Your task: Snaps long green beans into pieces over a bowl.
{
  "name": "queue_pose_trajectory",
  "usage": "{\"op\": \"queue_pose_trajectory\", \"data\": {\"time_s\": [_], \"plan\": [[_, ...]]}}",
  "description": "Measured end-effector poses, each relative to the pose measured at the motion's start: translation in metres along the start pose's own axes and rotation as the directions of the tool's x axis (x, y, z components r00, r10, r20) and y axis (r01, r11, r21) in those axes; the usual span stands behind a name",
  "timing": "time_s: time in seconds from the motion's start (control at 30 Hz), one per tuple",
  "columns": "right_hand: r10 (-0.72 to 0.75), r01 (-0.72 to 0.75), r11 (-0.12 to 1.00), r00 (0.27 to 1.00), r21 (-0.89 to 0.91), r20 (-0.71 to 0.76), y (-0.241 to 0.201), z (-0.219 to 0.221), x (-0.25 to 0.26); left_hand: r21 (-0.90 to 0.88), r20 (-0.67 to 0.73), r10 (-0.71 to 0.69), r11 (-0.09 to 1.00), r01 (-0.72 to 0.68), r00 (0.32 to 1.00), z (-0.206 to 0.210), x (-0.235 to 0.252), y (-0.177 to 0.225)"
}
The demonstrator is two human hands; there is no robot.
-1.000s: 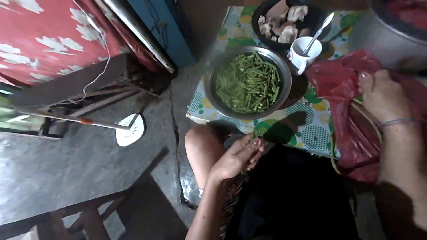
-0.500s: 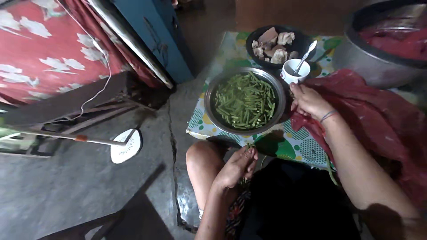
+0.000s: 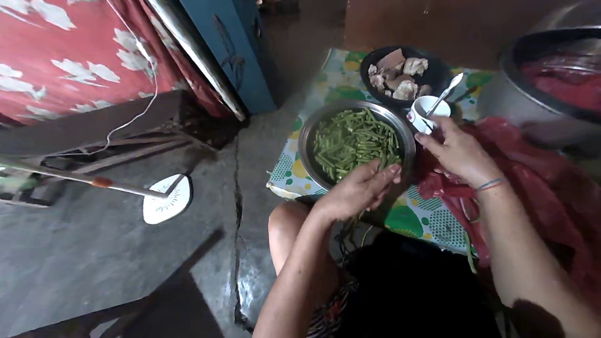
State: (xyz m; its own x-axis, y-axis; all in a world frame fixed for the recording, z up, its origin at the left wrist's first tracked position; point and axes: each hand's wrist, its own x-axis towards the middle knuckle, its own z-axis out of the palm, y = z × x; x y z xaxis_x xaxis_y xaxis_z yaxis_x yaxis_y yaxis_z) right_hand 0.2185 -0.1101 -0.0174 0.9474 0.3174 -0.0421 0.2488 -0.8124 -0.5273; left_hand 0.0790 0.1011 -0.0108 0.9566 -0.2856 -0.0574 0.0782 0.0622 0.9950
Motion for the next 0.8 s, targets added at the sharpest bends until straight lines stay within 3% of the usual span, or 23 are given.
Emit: {"op": "queue_pose_trajectory", "data": {"time_s": [0.17, 0.3, 0.43, 0.53, 0.67, 0.8], "plan": [[0.094, -0.108, 0.988, 0.987, 0.108, 0.13, 0.005, 0.0, 0.009, -0.111, 0.04, -0.002, 0.994, 0.007, 0.999, -0.024, 0.025, -0.007], [0.072, -0.12, 0.93, 0.986, 0.348, 0.149, 0.012, 0.002, 0.013, -0.12, 0.076, -0.044, 0.991, 0.053, 0.996, -0.025, 0.018, -0.018], [0.14, -0.168, 0.96, 0.981, 0.222, 0.138, 0.005, 0.006, 0.018, -0.157, 0.053, -0.034, 0.987, 0.041, 0.998, -0.028, 0.017, -0.022], [0.161, -0.173, 0.965, 0.984, 0.196, 0.075, 0.001, 0.012, 0.02, -0.185, 0.059, 0.006, 0.983, 0.005, 0.998, -0.028, 0.017, -0.024], [0.073, -0.05, 0.986, 0.987, 0.161, -0.14, 0.002, 0.007, 0.018, -0.188, 0.067, 0.024, 0.982, -0.011, 0.997, -0.027, 0.016, -0.023], [-0.012, 0.046, 0.966, 0.991, 0.255, -0.135, -0.017, 0.004, -0.004, -0.178, 0.073, 0.055, 0.983, -0.041, 0.996, -0.023, 0.014, -0.022]]}}
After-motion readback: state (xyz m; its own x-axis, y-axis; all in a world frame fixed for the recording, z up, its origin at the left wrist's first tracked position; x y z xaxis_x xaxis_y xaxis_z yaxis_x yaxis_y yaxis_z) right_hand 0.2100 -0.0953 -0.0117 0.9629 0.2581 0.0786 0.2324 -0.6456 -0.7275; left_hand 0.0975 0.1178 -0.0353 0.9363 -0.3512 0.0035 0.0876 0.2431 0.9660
